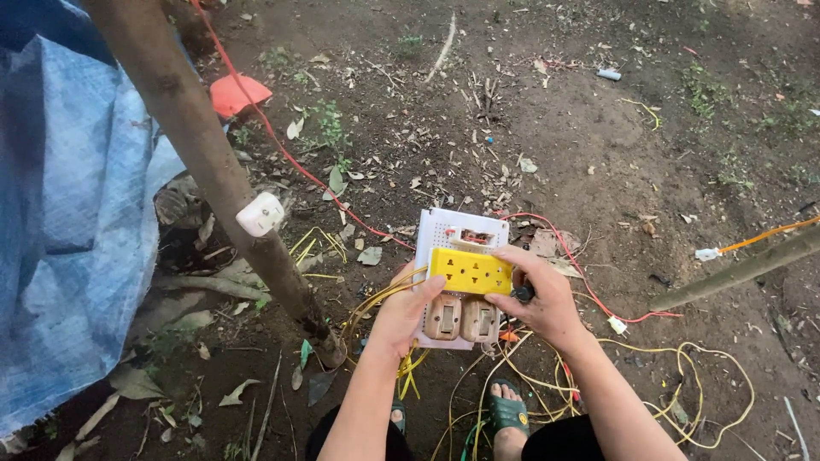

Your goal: The person assembles electrical components outdoors, attaching a yellow socket plate to a white board using a screwdriver. They then disassemble a separate white socket unit, remove its internal mechanism, and reassemble it.

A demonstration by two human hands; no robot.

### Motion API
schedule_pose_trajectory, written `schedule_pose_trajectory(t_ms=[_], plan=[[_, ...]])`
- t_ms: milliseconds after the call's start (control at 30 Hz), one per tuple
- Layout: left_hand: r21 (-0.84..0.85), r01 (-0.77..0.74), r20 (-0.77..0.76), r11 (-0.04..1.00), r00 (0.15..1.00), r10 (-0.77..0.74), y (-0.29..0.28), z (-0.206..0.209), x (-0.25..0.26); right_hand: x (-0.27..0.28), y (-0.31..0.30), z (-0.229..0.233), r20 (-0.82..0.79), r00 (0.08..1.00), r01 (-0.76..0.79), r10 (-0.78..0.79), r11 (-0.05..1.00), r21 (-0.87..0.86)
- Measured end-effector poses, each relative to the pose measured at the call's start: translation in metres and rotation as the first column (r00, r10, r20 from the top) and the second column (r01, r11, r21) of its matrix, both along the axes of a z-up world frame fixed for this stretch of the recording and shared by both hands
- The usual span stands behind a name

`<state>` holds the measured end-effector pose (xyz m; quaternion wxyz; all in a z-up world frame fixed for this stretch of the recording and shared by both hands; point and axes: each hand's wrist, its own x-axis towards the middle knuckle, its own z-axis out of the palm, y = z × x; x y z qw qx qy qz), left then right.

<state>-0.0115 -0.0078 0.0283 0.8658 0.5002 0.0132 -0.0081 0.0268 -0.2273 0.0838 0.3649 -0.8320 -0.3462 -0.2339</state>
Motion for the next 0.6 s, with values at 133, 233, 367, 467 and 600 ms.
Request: schedule_pose_trajectory(t_ms=[133,233,367,467,600], plan=[[-0.001,-0.005,0.005,1.000,1.000,0.005,-0.001,0.002,-0.001,0.001,0.001,0.001,0.091,0.995,-0.039,0.044,0.998,-0.058],[0.000,-0.059,-0.011,0.998,0.998,0.059,-0.002,0.004,0.000,0.003,0.001,-0.004,0.099,0.994,-0.038,0.044,0.997,-0.060],[0.048,-0.057,-0.051,0.997,0.997,0.059,-0.001,0.009,-0.003,0.006,0.004,-0.007,0.035,0.998,-0.053,0.053,0.998,-0.016],[0.036,-0.053,-0.099,0.998,0.994,0.056,-0.004,0.007,-0.007,0.006,0.003,-0.009,-0.072,0.997,0.014,-0.006,0.995,0.103],[0.040,-0.022,-0.118,0.999,0.993,0.027,0.004,-0.012,0.007,0.003,0.001,-0.001,-0.440,0.865,0.387,-0.243,0.880,0.276]])
